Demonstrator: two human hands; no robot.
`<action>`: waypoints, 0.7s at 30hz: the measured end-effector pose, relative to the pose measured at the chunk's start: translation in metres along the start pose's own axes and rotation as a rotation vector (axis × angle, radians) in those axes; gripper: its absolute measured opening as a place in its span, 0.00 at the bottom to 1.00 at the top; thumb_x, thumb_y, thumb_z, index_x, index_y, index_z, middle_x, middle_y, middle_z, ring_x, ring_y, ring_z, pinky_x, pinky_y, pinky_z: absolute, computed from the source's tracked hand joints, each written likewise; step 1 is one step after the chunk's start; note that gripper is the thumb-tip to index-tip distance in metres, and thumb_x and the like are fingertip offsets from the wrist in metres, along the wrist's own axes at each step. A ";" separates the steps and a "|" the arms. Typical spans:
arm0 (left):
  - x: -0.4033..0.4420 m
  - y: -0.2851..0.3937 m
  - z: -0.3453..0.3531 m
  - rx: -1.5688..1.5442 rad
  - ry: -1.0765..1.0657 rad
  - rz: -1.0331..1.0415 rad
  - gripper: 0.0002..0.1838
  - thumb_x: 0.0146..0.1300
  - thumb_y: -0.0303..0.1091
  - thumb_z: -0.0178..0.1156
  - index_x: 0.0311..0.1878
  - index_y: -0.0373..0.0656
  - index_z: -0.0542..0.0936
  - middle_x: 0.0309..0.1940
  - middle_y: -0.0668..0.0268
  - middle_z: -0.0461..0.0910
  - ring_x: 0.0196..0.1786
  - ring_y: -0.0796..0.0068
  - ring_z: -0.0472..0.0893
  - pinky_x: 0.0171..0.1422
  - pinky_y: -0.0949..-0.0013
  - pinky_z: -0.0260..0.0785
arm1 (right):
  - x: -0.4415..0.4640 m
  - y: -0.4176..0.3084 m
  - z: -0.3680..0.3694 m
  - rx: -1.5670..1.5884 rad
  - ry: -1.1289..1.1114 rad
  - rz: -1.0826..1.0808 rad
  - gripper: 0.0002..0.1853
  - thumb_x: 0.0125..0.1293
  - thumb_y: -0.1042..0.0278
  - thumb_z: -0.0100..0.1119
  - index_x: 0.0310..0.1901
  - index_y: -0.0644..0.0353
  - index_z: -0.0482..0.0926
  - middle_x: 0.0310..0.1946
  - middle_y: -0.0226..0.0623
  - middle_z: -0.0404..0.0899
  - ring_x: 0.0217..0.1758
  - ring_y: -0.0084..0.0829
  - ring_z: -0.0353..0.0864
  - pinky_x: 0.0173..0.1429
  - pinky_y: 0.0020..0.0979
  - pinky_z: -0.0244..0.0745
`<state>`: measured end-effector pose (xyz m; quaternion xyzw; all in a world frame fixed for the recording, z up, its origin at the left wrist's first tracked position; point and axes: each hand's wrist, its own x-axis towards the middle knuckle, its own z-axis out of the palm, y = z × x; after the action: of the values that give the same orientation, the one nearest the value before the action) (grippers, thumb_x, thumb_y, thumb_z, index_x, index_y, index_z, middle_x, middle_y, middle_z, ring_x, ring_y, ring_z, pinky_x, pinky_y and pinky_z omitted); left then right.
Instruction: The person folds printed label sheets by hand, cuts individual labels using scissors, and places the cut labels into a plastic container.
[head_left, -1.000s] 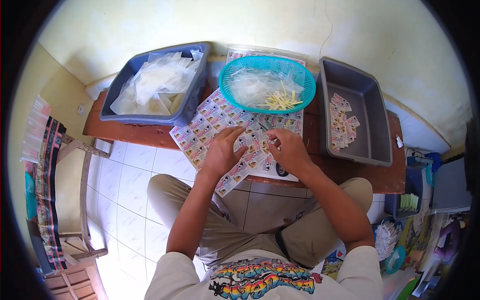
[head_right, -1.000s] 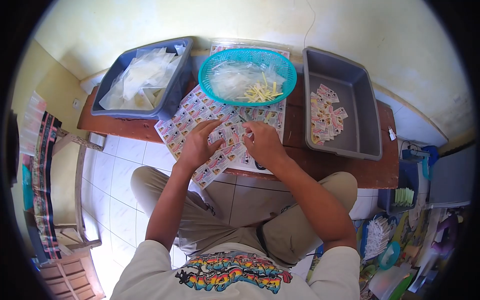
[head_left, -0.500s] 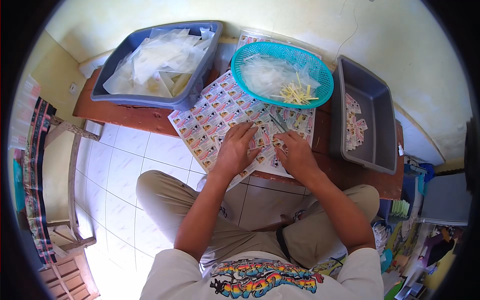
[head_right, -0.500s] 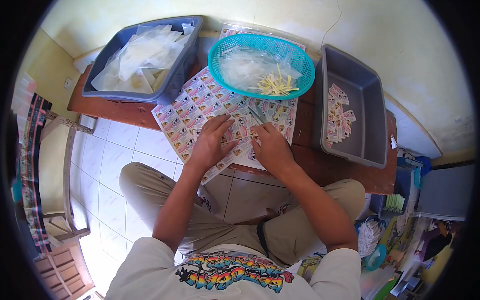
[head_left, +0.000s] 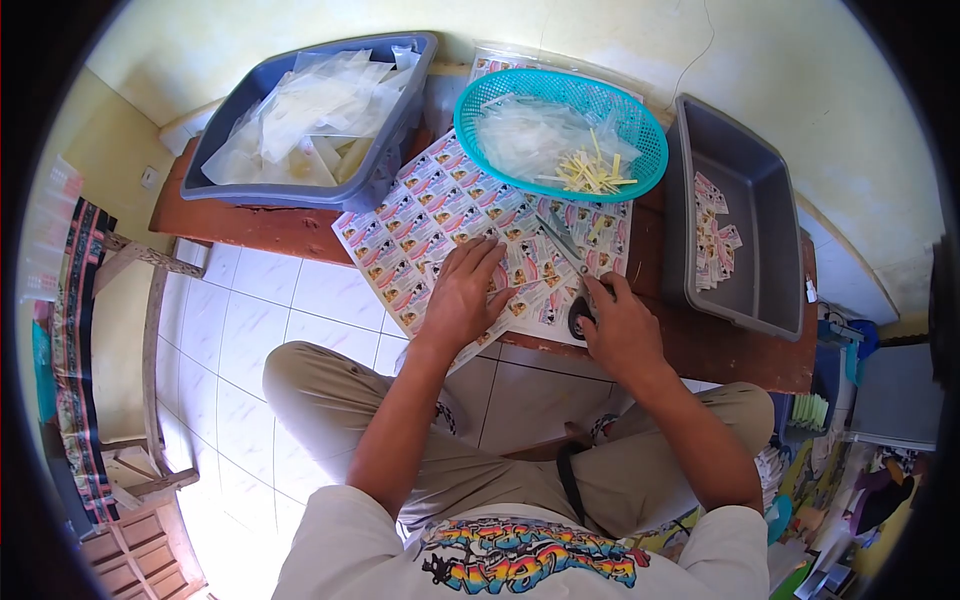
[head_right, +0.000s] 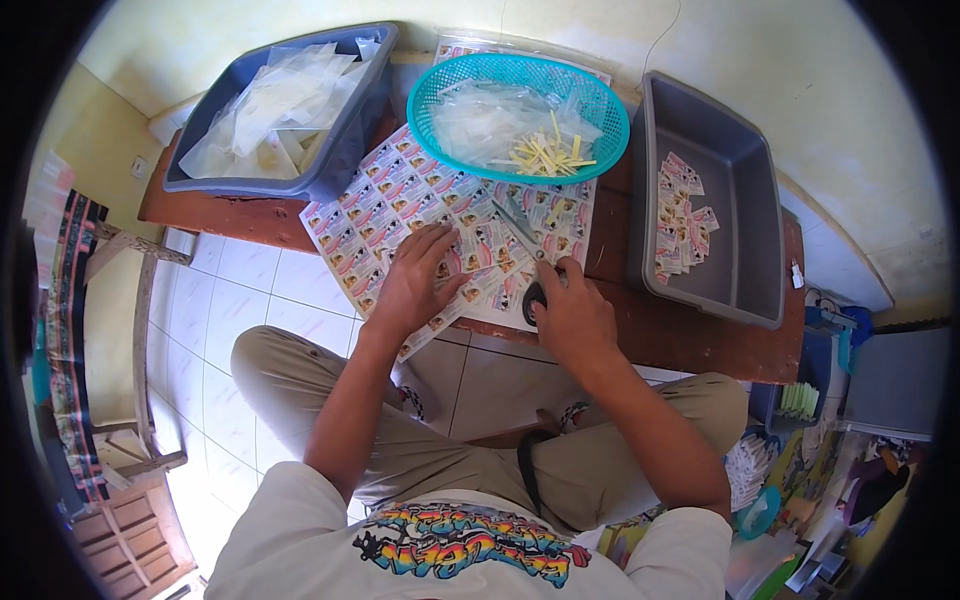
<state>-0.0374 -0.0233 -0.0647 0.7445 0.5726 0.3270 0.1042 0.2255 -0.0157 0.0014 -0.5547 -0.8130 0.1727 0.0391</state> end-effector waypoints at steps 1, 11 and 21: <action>-0.001 0.001 0.000 0.003 0.001 -0.002 0.36 0.57 0.34 0.80 0.69 0.37 0.79 0.71 0.50 0.78 0.74 0.45 0.75 0.79 0.48 0.68 | -0.001 0.001 0.003 0.002 0.000 -0.003 0.34 0.66 0.63 0.73 0.73 0.55 0.73 0.67 0.46 0.73 0.60 0.53 0.84 0.59 0.51 0.85; -0.005 0.005 -0.002 0.024 0.019 0.032 0.34 0.56 0.32 0.80 0.67 0.38 0.81 0.65 0.51 0.81 0.71 0.46 0.78 0.77 0.50 0.70 | 0.005 0.006 0.016 -0.104 0.031 -0.054 0.40 0.65 0.68 0.69 0.78 0.61 0.66 0.67 0.53 0.75 0.60 0.57 0.84 0.59 0.51 0.86; -0.008 0.000 -0.004 -0.009 0.063 0.007 0.34 0.56 0.36 0.80 0.66 0.39 0.82 0.65 0.52 0.81 0.70 0.48 0.79 0.76 0.49 0.70 | 0.006 0.014 0.002 0.041 0.038 -0.054 0.40 0.57 0.68 0.68 0.74 0.68 0.72 0.60 0.58 0.78 0.59 0.58 0.84 0.66 0.50 0.82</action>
<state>-0.0414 -0.0314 -0.0644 0.7354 0.5714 0.3534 0.0884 0.2353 -0.0061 -0.0058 -0.5347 -0.8231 0.1776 0.0708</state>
